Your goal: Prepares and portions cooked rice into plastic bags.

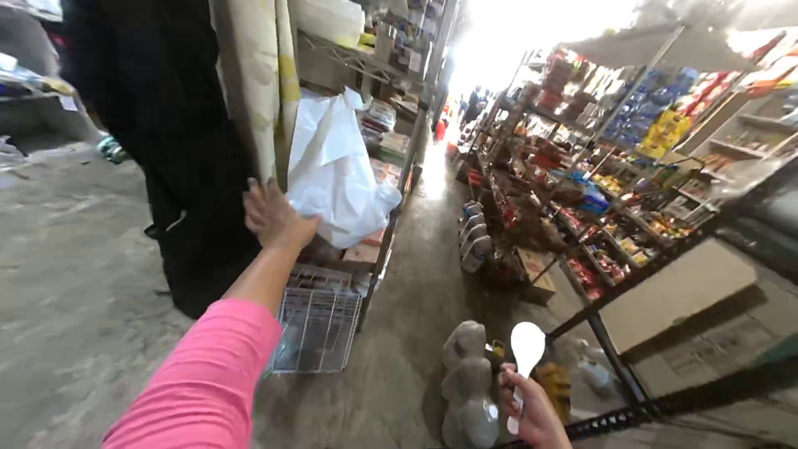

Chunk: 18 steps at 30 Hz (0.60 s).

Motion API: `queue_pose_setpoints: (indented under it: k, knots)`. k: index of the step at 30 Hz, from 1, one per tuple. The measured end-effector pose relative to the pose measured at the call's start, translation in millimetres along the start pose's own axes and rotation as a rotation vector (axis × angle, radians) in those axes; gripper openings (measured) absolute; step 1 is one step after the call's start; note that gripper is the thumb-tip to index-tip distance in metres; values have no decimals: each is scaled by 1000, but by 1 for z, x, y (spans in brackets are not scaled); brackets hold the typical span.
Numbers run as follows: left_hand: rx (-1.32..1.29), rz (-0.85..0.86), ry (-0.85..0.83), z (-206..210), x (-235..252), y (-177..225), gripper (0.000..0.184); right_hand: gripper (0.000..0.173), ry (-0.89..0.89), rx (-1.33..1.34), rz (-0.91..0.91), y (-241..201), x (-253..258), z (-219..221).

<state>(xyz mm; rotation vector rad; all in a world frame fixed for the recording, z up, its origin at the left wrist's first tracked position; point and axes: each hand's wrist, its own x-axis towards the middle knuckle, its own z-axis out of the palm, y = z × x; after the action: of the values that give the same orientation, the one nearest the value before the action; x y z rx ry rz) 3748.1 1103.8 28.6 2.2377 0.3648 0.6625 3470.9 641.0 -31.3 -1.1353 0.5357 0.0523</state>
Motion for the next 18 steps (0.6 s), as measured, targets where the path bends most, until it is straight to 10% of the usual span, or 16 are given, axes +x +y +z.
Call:
queue_pose_setpoints:
  k: [2,6,18]
  knots:
    - [30,3,-36,8,39,-10,110,17,22,-80,-15,-14,24,24]
    - [154,120,-209,16,83,-37,35,13,9,-156,-25,-32,73,77]
    - [-65,420,-449,53,-22,7,30,32,-262,-474,-104,-30,160,267]
